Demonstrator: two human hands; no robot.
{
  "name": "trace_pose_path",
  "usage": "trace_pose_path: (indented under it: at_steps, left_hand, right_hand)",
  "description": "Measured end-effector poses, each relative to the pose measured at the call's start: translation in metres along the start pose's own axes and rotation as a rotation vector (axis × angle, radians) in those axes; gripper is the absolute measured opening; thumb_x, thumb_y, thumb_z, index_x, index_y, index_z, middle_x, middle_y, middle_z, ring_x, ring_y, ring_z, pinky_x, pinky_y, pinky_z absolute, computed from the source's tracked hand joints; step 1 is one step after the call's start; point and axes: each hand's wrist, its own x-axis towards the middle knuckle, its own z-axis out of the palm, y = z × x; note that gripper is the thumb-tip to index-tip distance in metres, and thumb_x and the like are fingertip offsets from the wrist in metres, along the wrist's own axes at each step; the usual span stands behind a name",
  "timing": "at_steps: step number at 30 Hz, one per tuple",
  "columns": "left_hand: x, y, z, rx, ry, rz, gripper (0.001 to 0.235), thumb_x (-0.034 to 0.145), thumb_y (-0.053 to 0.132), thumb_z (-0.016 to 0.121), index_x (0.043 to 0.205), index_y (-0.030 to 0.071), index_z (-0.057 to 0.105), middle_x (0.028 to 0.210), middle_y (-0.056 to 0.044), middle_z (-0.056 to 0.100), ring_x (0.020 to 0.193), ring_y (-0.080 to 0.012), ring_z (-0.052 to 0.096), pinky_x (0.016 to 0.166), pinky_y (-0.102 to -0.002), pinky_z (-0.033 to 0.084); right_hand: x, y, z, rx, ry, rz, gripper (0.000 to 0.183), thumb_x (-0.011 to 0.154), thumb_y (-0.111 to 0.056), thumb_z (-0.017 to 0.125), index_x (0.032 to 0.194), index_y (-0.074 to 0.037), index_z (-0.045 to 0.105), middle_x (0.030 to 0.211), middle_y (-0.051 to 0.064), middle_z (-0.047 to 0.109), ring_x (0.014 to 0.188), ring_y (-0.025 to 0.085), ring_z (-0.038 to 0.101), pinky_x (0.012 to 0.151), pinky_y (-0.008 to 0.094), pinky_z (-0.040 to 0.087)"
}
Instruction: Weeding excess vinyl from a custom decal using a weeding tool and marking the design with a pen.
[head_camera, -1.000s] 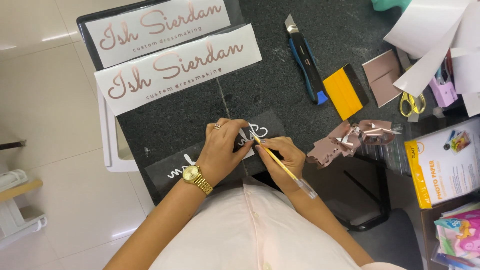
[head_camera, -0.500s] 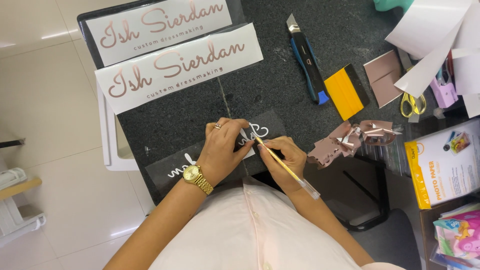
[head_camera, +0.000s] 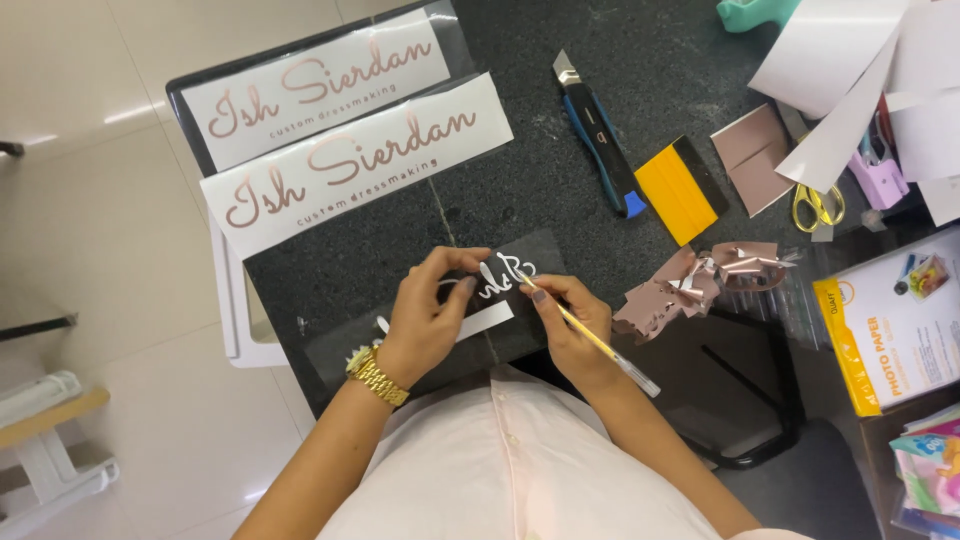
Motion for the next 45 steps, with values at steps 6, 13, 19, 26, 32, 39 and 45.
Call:
trace_pose_path:
  at_steps: [6, 13, 19, 26, 32, 39, 45]
  left_hand:
    - [-0.013, -0.014, -0.006, -0.963, 0.088, -0.288, 0.03, 0.085, -0.011, 0.052, 0.104, 0.013, 0.052, 0.12, -0.005, 0.062, 0.105, -0.0156, 0.061, 0.078, -0.022, 0.046]
    - [-0.017, -0.008, -0.002, -1.032, 0.082, -0.398, 0.036, 0.087, -0.006, 0.051, 0.12, 0.006, 0.056, 0.118, -0.008, 0.061, 0.105, -0.017, 0.059, 0.078, -0.021, 0.047]
    - [-0.017, -0.003, 0.001, 0.184, -0.027, -0.014, 0.037, 0.089, -0.004, 0.055, 0.123, 0.007, 0.064, 0.111, -0.009, 0.062, 0.1, -0.0224, 0.064, 0.083, -0.029, 0.055]
    - [-0.019, -0.018, 0.012, 0.76, -0.143, 0.31, 0.043, 0.089, 0.004, 0.058, 0.131, 0.01, 0.061, 0.116, -0.009, 0.056, 0.108, -0.0248, 0.058, 0.084, -0.034, 0.046]
    - [-0.014, -0.012, 0.014, 0.8, -0.146, 0.298, 0.046, 0.086, 0.006, 0.06, 0.132, 0.009, 0.061, 0.116, -0.01, 0.055, 0.109, -0.0255, 0.056, 0.084, -0.035, 0.042]
    - [-0.014, -0.014, 0.017, 0.854, -0.131, 0.325, 0.047, 0.085, 0.01, 0.059, 0.131, 0.011, 0.062, 0.116, -0.01, 0.056, 0.108, -0.026, 0.055, 0.084, -0.036, 0.039]
    - [-0.014, -0.021, 0.019, 0.91, -0.138, 0.362, 0.047, 0.085, 0.01, 0.056, 0.132, 0.008, 0.061, 0.118, -0.011, 0.055, 0.11, -0.0259, 0.055, 0.083, -0.037, 0.038]
  right_hand:
    - [0.005, -0.018, -0.006, -0.092, -0.052, -0.107, 0.014, 0.084, 0.003, 0.077, 0.096, -0.004, 0.077, 0.085, 0.012, 0.08, 0.082, 0.025, 0.078, 0.071, 0.032, 0.059]
    - [0.004, -0.013, -0.007, -0.135, -0.073, -0.157, 0.015, 0.082, 0.002, 0.079, 0.094, -0.007, 0.079, 0.083, 0.008, 0.08, 0.08, 0.024, 0.078, 0.071, 0.031, 0.059]
    - [0.003, -0.011, -0.01, -0.091, -0.099, -0.145, 0.015, 0.086, 0.004, 0.073, 0.097, -0.003, 0.079, 0.079, 0.012, 0.078, 0.075, 0.024, 0.076, 0.068, 0.035, 0.059]
    - [0.002, -0.004, -0.009, -0.08, -0.082, -0.185, 0.013, 0.088, 0.002, 0.073, 0.098, -0.004, 0.078, 0.08, 0.012, 0.078, 0.075, 0.024, 0.075, 0.068, 0.035, 0.059]
    - [0.004, -0.004, -0.008, -0.083, -0.082, -0.202, 0.013, 0.087, 0.003, 0.072, 0.097, -0.002, 0.078, 0.079, 0.012, 0.077, 0.075, 0.026, 0.075, 0.067, 0.035, 0.059]
    - [0.004, -0.002, -0.009, -0.085, -0.086, -0.213, 0.012, 0.088, 0.002, 0.072, 0.097, -0.003, 0.077, 0.079, 0.012, 0.077, 0.075, 0.027, 0.075, 0.066, 0.035, 0.059]
    - [0.005, -0.005, -0.009, -0.081, -0.085, -0.199, 0.011, 0.088, 0.002, 0.072, 0.097, -0.002, 0.078, 0.079, 0.012, 0.077, 0.075, 0.027, 0.075, 0.067, 0.035, 0.059]
